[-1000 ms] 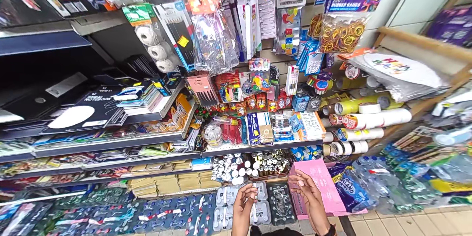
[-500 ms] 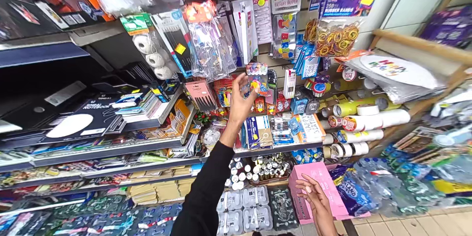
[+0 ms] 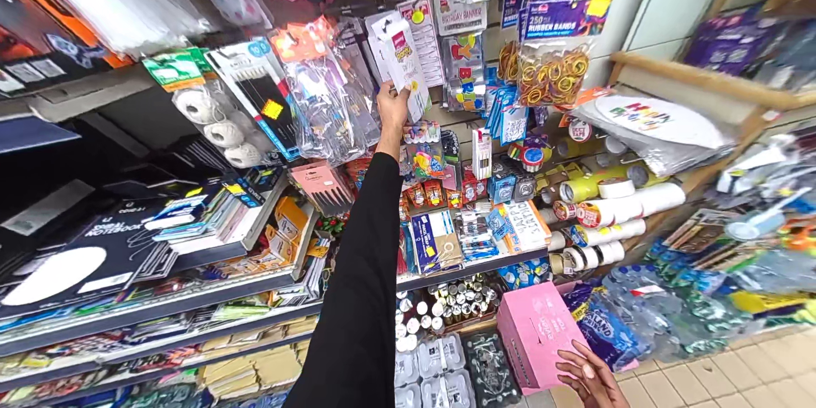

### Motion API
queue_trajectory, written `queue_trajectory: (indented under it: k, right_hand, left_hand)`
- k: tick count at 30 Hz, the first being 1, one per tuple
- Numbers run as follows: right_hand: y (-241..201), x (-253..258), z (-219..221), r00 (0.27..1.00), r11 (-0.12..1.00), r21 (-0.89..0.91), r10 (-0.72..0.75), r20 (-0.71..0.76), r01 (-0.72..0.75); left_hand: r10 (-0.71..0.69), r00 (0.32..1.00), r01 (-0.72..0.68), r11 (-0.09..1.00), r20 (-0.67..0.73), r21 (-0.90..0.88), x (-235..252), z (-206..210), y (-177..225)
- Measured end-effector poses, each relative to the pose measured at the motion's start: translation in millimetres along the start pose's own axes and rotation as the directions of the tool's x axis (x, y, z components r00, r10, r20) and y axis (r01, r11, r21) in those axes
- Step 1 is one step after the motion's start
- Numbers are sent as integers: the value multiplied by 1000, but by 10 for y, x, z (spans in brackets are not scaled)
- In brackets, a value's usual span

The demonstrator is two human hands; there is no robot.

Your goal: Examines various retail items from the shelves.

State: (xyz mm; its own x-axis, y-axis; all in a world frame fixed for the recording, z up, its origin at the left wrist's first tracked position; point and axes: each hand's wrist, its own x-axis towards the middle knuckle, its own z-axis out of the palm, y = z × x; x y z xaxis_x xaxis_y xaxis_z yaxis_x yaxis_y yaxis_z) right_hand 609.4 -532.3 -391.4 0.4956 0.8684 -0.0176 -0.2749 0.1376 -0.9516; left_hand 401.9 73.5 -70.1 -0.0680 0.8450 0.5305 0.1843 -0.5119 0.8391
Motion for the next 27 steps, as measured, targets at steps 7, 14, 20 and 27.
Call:
queue_trajectory:
  k: [7, 14, 20, 27]
  right_hand:
    - [-115, 99, 260, 998, 996, -56, 61, -20, -62]
    - [123, 139, 368, 980, 998, -44, 58, 191, -50]
    - [132, 136, 495, 971, 999, -31, 33, 236, -27]
    - [149, 116, 562, 963, 999, -33, -3, 270, 13]
  left_hand:
    - [101, 994, -85, 963, 51, -257, -185, -171, 5]
    - [48, 987, 2, 953, 155, -304, -1125, -600, 701]
    - [3, 991, 64, 866, 132, -496, -1062, -707, 863]
    - [66, 987, 29, 832, 150, -554, -1525, -976, 1381]
